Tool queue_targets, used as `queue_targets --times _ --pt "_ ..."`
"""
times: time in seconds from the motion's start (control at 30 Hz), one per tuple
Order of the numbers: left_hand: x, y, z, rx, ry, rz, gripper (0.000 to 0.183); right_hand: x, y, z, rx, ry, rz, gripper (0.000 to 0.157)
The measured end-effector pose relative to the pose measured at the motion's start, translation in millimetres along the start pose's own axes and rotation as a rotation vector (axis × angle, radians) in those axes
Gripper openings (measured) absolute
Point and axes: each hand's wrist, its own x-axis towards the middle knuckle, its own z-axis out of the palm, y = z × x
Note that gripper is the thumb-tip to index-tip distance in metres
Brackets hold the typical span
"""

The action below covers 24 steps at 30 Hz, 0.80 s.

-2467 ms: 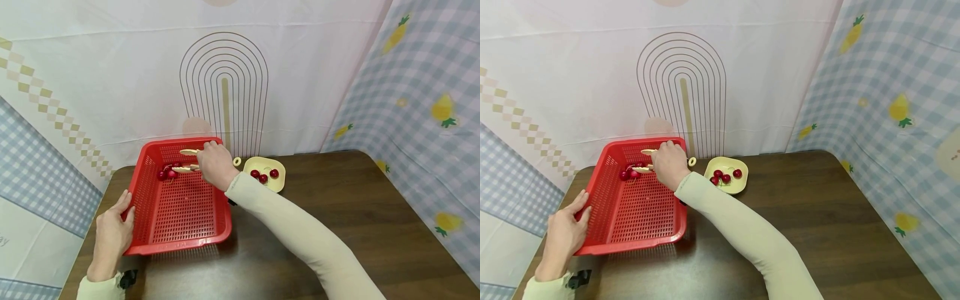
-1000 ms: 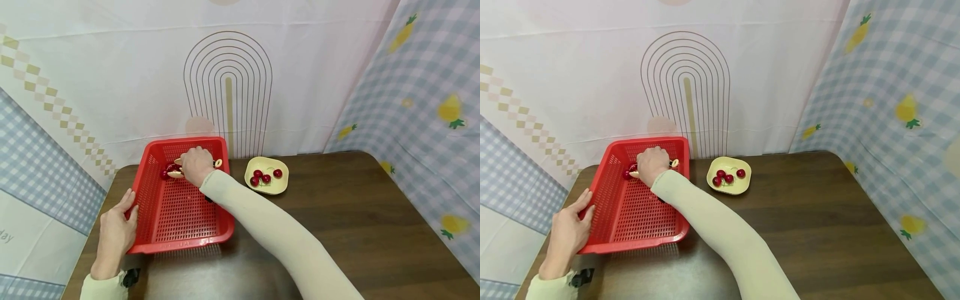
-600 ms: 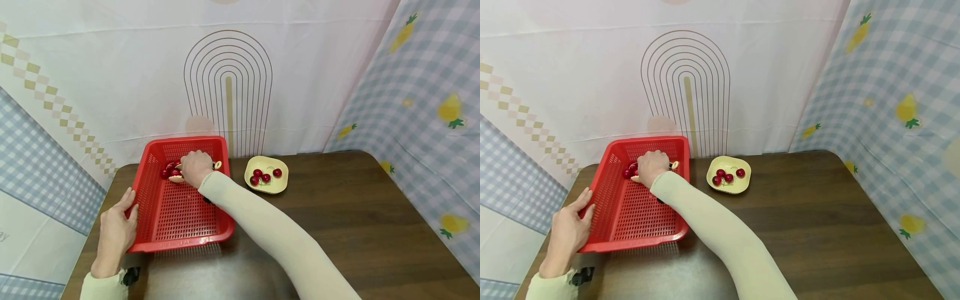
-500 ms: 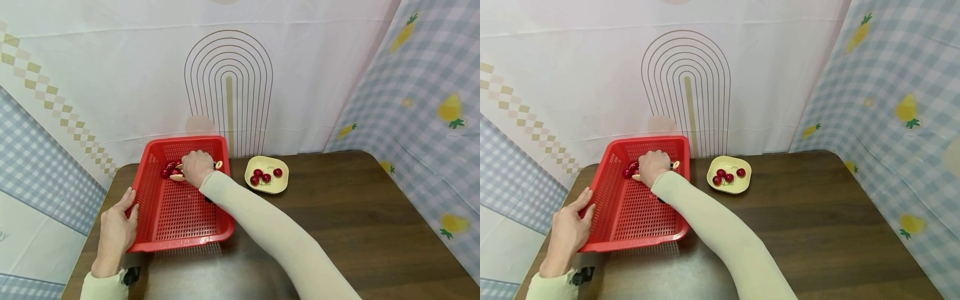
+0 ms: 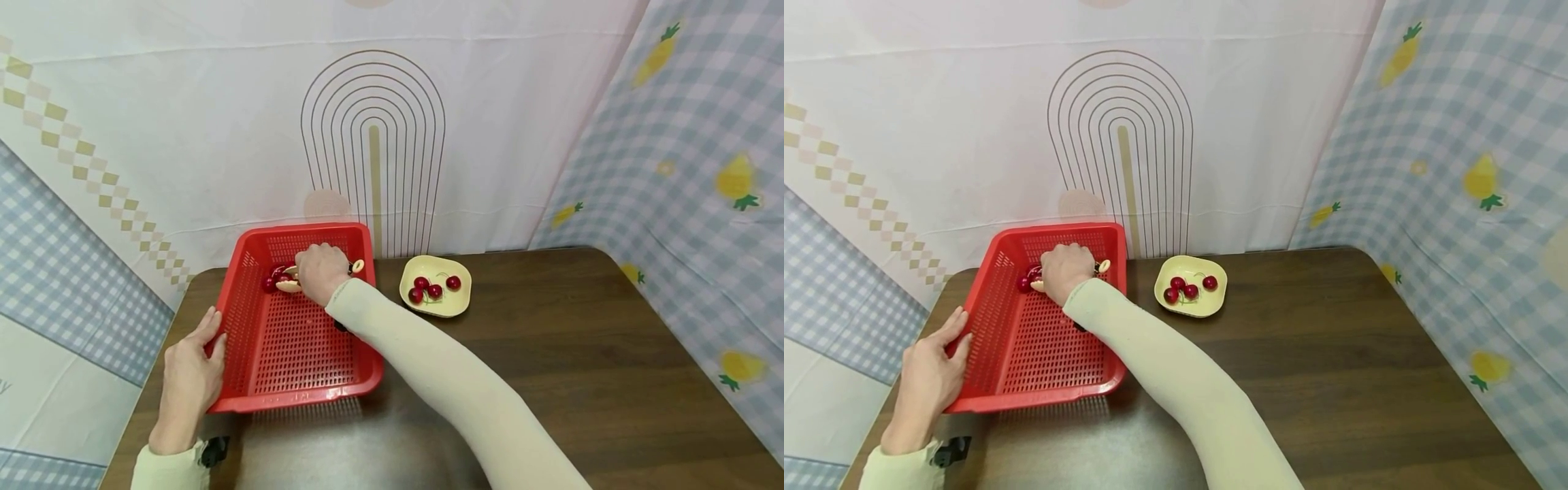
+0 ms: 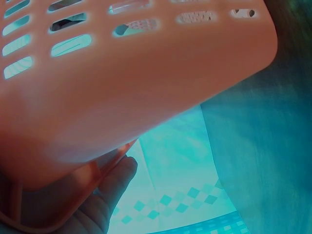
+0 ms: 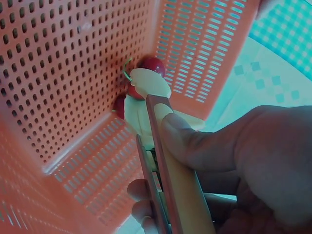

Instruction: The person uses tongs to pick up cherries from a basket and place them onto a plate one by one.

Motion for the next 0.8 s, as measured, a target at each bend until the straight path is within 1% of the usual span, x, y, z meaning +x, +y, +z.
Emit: queue_targets --times 0.27,0.5,0.7,0.8 --pt "-0.1 0.9 -0.3 0.007 -0.013 -0.01 0.045 -6 3 -6.0 -0.008 0.042 -0.013 0.018" --pt "-0.7 0.1 -0.3 -0.001 -0.002 0.006 0.044 -11 9 -11.8 0.022 0.077 -0.038 0.02" --pt "-0.7 -0.2 0.4 -0.001 0.009 0.012 0.044 -16 19 -13.9 0.032 0.09 -0.034 0.016" --pt "-0.9 -0.4 0.4 -0.003 0.015 0.021 0.044 -19 24 -14.3 0.056 0.095 -0.029 0.012"
